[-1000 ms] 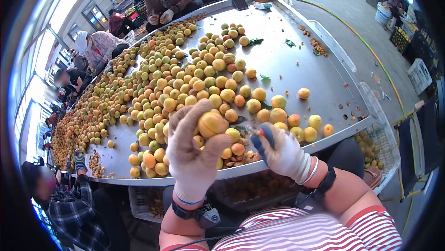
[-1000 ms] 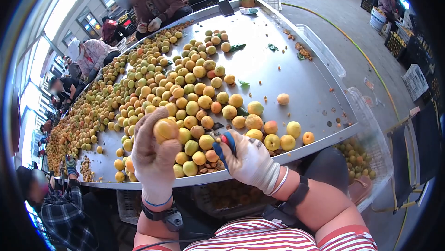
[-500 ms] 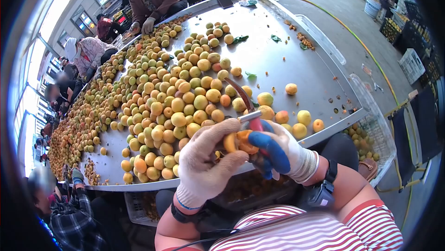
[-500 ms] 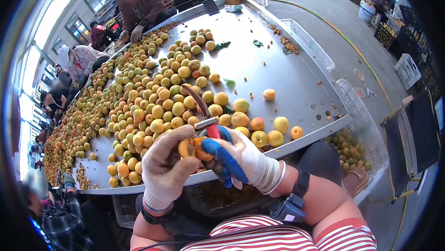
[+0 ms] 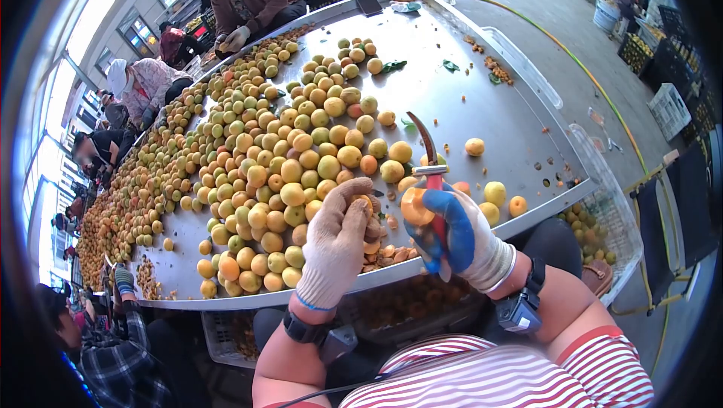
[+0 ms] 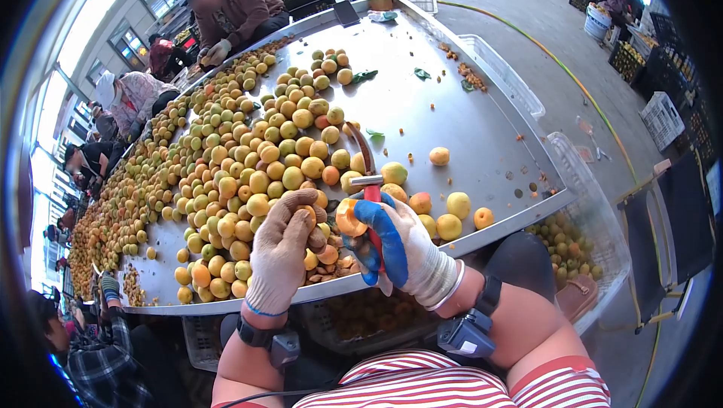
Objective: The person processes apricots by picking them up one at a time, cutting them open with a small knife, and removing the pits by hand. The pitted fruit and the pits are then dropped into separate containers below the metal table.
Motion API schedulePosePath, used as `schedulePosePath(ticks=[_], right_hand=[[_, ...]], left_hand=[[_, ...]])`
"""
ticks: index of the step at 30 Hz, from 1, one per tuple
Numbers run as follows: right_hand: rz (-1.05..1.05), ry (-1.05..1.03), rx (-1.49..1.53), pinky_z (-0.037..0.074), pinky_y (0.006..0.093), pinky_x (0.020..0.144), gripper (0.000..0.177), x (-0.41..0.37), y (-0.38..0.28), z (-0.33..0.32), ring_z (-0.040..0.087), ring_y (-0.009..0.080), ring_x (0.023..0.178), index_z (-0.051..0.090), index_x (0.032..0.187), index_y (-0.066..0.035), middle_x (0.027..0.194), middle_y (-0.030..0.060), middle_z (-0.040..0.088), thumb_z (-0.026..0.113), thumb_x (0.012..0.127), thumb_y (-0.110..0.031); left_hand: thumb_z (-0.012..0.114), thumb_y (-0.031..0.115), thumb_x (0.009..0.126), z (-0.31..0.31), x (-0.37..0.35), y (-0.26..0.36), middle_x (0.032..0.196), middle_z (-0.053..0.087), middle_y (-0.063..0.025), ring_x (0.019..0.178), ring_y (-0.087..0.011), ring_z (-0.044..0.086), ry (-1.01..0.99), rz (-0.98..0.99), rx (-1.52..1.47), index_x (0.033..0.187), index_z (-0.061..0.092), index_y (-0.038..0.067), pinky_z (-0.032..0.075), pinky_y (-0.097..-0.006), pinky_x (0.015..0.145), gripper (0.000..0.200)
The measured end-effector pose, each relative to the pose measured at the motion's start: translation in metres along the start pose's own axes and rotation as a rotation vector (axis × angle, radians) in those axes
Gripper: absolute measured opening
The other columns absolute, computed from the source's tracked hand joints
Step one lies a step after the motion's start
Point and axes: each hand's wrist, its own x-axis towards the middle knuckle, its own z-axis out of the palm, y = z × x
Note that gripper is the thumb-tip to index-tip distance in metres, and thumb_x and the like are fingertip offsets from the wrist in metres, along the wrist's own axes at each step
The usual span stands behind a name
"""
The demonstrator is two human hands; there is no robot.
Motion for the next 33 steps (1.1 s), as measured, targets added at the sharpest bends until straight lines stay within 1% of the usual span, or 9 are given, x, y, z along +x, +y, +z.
schedulePosePath(ticks=[2, 3, 6, 8, 16, 21, 24, 30, 33], right_hand=[[0.303, 0.063, 0.231, 0.052, 0.0252, 0.043, 0.024, 0.005, 0.0, -0.003, 0.059, 0.011, 0.054, 0.052, 0.124, -0.007, 0.088, 0.0079, 0.058, 0.051, 0.103, -0.017], [0.52, 0.202, 0.562, 0.051, 0.0244, 0.042, 0.025, 0.01, -0.006, -0.001, 0.058, 0.0108, 0.053, 0.054, 0.122, -0.007, 0.084, 0.007, 0.059, 0.052, 0.103, -0.022], [0.375, 0.17, 0.377, 0.05, 0.025, 0.04, 0.027, 0.009, 0.006, -0.004, 0.057, 0.011, 0.05, 0.055, 0.118, -0.007, 0.08, 0.0058, 0.059, 0.054, 0.102, -0.028], [0.469, 0.282, 0.558, 0.049, 0.0256, 0.039, 0.029, 0.013, -0.001, -0.001, 0.056, 0.0116, 0.048, 0.057, 0.114, -0.007, 0.074, 0.0044, 0.06, 0.059, 0.099, -0.031], [0.421, 0.445, 0.497, 0.048, 0.0259, 0.038, 0.03, 0.017, 0.003, 0.004, 0.056, 0.0119, 0.048, 0.062, 0.11, -0.006, 0.072, 0.0043, 0.061, 0.067, 0.092, -0.03], [0.413, 0.414, 0.481, 0.049, 0.0253, 0.039, 0.031, 0.019, 0.004, -0.002, 0.056, 0.0113, 0.049, 0.061, 0.11, -0.004, 0.071, 0.0043, 0.06, 0.066, 0.092, -0.029], [0.376, 0.388, 0.432, 0.049, 0.0253, 0.039, 0.031, 0.019, 0.003, -0.005, 0.055, 0.011, 0.05, 0.061, 0.109, -0.004, 0.071, 0.0046, 0.059, 0.066, 0.093, -0.029], [0.428, 0.397, 0.537, 0.05, 0.0251, 0.039, 0.033, 0.019, -0.002, -0.003, 0.055, 0.0103, 0.051, 0.062, 0.11, -0.003, 0.072, 0.0051, 0.06, 0.066, 0.093, -0.03], [0.414, 0.375, 0.424, 0.049, 0.025, 0.04, 0.033, 0.019, 0.005, -0.004, 0.056, 0.01, 0.052, 0.062, 0.112, -0.002, 0.073, 0.0045, 0.06, 0.066, 0.093, -0.029]], left_hand=[[0.048, 0.009, 0.104, -0.001, 0.008, -0.013, 0.095, 0.061, -0.0049, 0.068, -0.0052, 0.055, 0.026, 0.013, 0.121, 0.127, 0.055, -0.001, 0.049, -0.0205, 0.061, 0.026], [0.047, 0.01, 0.105, 0.0, 0.011, -0.02, 0.093, 0.061, -0.0043, 0.066, -0.0045, 0.053, 0.013, 0.01, 0.19, 0.126, 0.056, -0.001, 0.047, -0.0199, 0.06, 0.025], [0.046, 0.013, 0.106, 0.002, 0.018, -0.034, 0.088, 0.061, -0.0027, 0.063, -0.0043, 0.051, 0.012, -0.063, 0.201, 0.118, 0.059, 0.002, 0.045, -0.0204, 0.058, 0.021], [0.045, 0.014, 0.106, 0.002, 0.023, -0.042, 0.082, 0.06, -0.0014, 0.063, -0.0053, 0.052, 0.012, 0.094, 0.495, 0.112, 0.062, 0.003, 0.045, -0.0213, 0.058, 0.02], [0.047, 0.018, 0.106, 0.005, 0.028, -0.051, 0.078, 0.059, -0.0011, 0.066, -0.0069, 0.054, 0.028, 0.042, 0.484, 0.103, 0.065, 0.005, 0.049, -0.0228, 0.061, 0.023], [0.047, 0.017, 0.106, -0.003, 0.026, -0.032, 0.09, 0.063, -0.0024, 0.07, -0.0066, 0.056, -0.08, -0.208, -0.026, 0.122, 0.061, 0.003, 0.051, -0.0225, 0.061, 0.025], [0.047, 0.016, 0.106, -0.008, 0.026, -0.028, 0.093, 0.064, -0.0028, 0.072, -0.0062, 0.057, -0.105, -0.205, -0.006, 0.131, 0.056, 0.001, 0.052, -0.0221, 0.062, 0.03], [0.05, 0.018, 0.106, -0.013, 0.035, -0.047, 0.098, 0.067, -0.0042, 0.079, -0.0066, 0.062, -0.075, -0.034, 0.418, 0.128, 0.059, -0.001, 0.053, -0.0215, 0.066, 0.031], [0.055, 0.019, 0.104, -0.008, 0.031, -0.037, 0.097, 0.067, -0.0036, 0.077, -0.0059, 0.061, -0.053, -0.103, 0.44, 0.126, 0.061, -0.002, 0.052, -0.0207, 0.066, 0.03]])
